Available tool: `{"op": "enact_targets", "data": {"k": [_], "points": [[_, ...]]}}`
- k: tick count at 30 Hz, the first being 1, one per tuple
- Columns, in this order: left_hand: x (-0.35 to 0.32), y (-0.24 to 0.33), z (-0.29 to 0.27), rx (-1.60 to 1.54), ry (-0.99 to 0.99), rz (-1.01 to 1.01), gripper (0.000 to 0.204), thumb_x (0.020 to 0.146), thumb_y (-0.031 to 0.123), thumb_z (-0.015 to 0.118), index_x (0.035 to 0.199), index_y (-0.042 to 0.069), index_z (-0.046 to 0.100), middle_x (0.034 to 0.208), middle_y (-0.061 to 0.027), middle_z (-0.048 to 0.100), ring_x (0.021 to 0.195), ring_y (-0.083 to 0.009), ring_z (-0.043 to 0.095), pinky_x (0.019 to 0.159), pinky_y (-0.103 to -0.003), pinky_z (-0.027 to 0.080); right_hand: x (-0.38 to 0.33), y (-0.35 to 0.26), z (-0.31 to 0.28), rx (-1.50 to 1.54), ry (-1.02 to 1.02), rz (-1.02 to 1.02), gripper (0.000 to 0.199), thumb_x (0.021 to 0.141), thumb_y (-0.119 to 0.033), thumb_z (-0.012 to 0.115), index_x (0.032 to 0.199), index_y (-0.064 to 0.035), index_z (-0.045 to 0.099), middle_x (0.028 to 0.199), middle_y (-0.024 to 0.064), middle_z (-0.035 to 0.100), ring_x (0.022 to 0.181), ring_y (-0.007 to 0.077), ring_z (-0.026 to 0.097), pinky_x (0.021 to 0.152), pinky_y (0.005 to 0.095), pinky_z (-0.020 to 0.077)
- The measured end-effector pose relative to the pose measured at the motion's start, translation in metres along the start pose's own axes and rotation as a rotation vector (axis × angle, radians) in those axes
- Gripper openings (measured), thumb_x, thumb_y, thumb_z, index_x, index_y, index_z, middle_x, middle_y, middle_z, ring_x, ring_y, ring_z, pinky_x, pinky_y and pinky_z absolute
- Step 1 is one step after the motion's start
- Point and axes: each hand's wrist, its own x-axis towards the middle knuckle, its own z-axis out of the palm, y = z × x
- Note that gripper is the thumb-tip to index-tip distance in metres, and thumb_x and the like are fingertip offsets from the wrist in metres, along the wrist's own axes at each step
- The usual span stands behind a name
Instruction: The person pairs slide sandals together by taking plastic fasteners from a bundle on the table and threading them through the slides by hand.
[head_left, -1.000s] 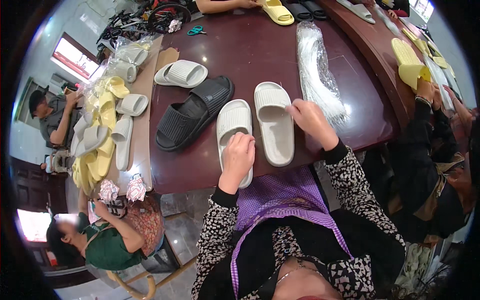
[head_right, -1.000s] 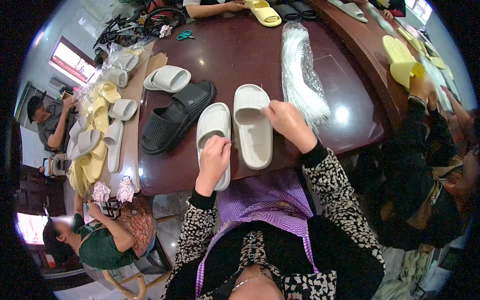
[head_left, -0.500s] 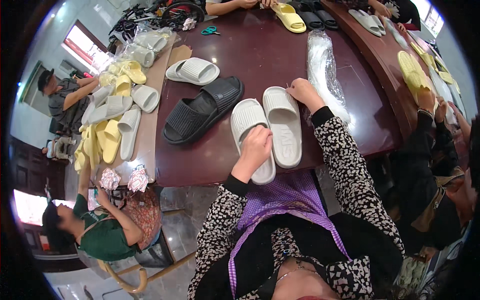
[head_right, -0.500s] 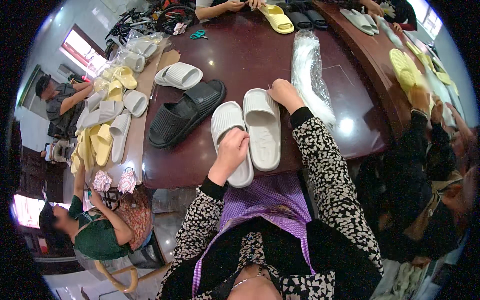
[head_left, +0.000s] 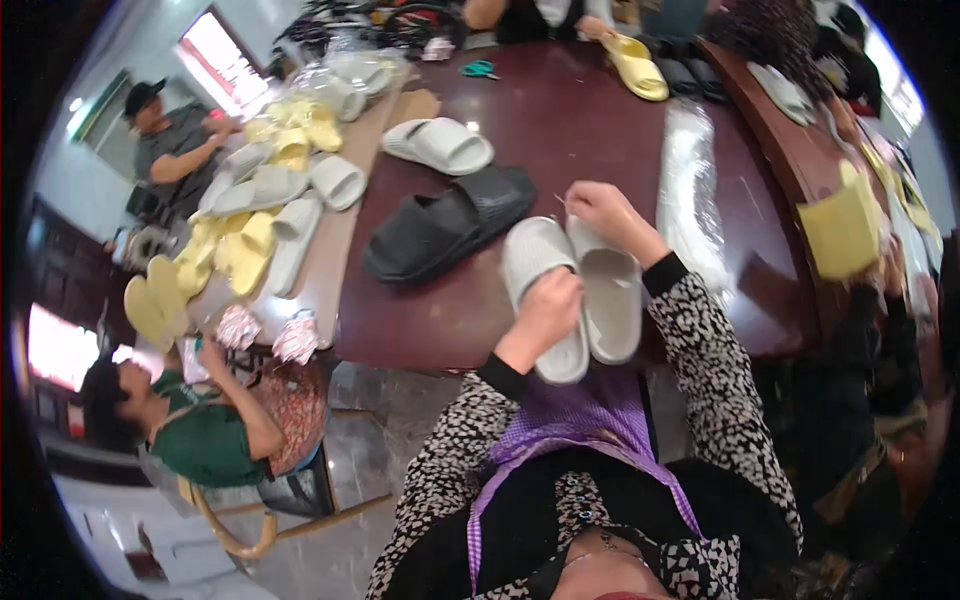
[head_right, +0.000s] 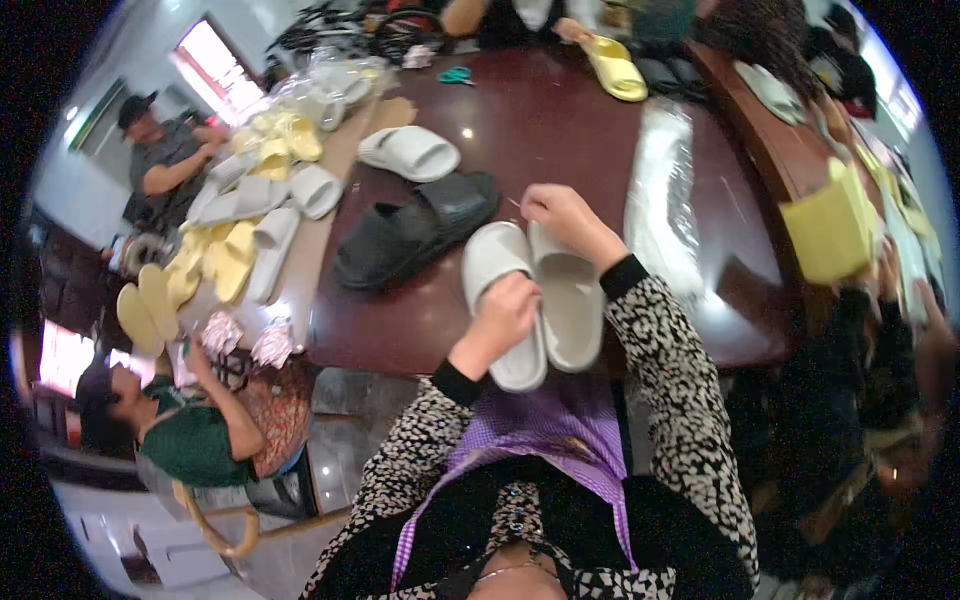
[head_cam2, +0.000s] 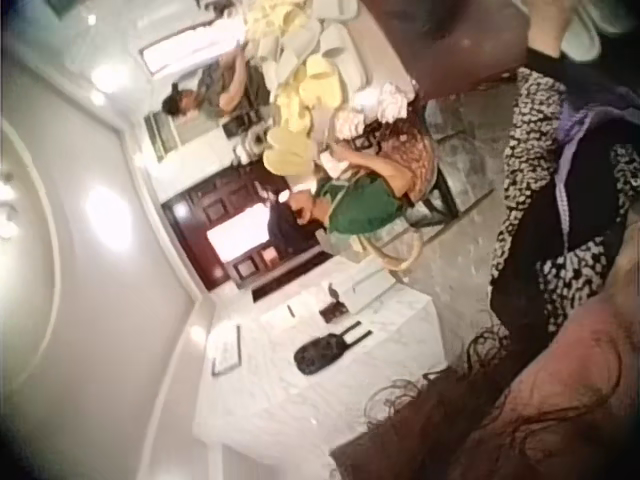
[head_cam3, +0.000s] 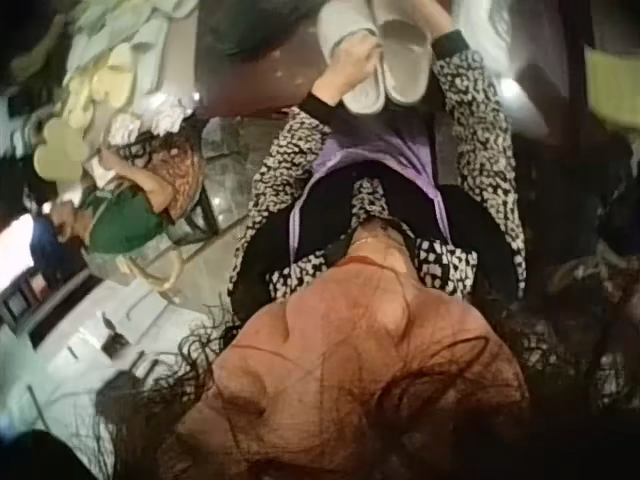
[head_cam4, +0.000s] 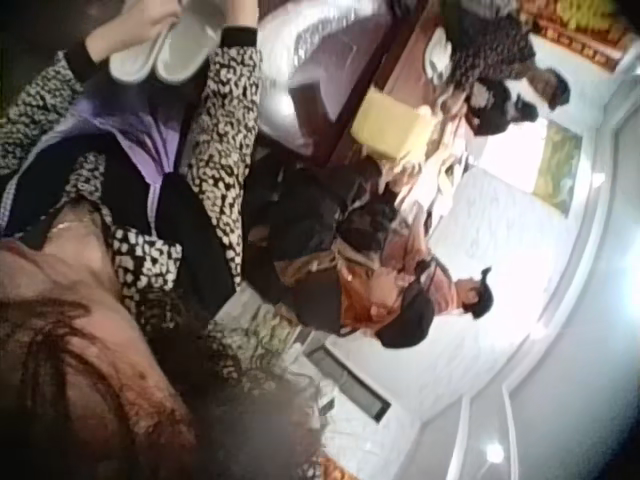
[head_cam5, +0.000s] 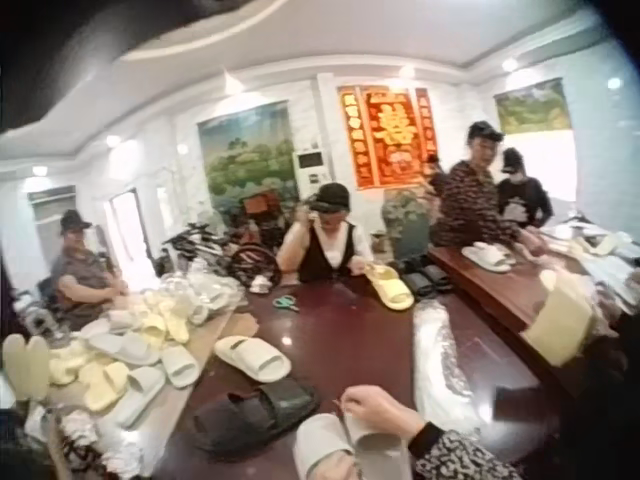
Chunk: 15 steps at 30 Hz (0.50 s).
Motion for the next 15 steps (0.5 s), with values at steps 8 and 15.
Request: {"op": "enact_targets", "data": {"k": [8, 15], "points": [[-0.002, 0.027, 0.016, 0.032, -0.009, 0.007, 0.006, 0.078, 0.005, 0.058, 0.084, 0.003, 0.057, 0.085, -0.0129, 0.054, 0.081, -0.0312, 0.057, 0.072, -0.04, 0.048, -0.007, 0.001, 0.012, -0.221, -0.232, -0.044, 0.014, 0.083, -0.011, 0.054, 0.084, 0.0005, 0.062, 0.084, 0.0229, 0.064, 0.085, 0.041, 0.061, 0.075, 0.0469, 0.0471], [0.003, 0.035, 0.015, 0.029, -0.012, 0.018, 0.005, 0.079, 0.005, 0.056, 0.083, 0.003, 0.056, 0.085, -0.0131, 0.053, 0.084, -0.0304, 0.057, 0.074, -0.039, 0.048, -0.003, 0.013, 0.01, -0.409, -0.244, 0.015, 0.015, 0.083, -0.012, 0.056, 0.087, -0.0001, 0.063, 0.087, 0.0221, 0.065, 0.087, 0.0404, 0.062, 0.076, 0.0454, 0.0482]]}}
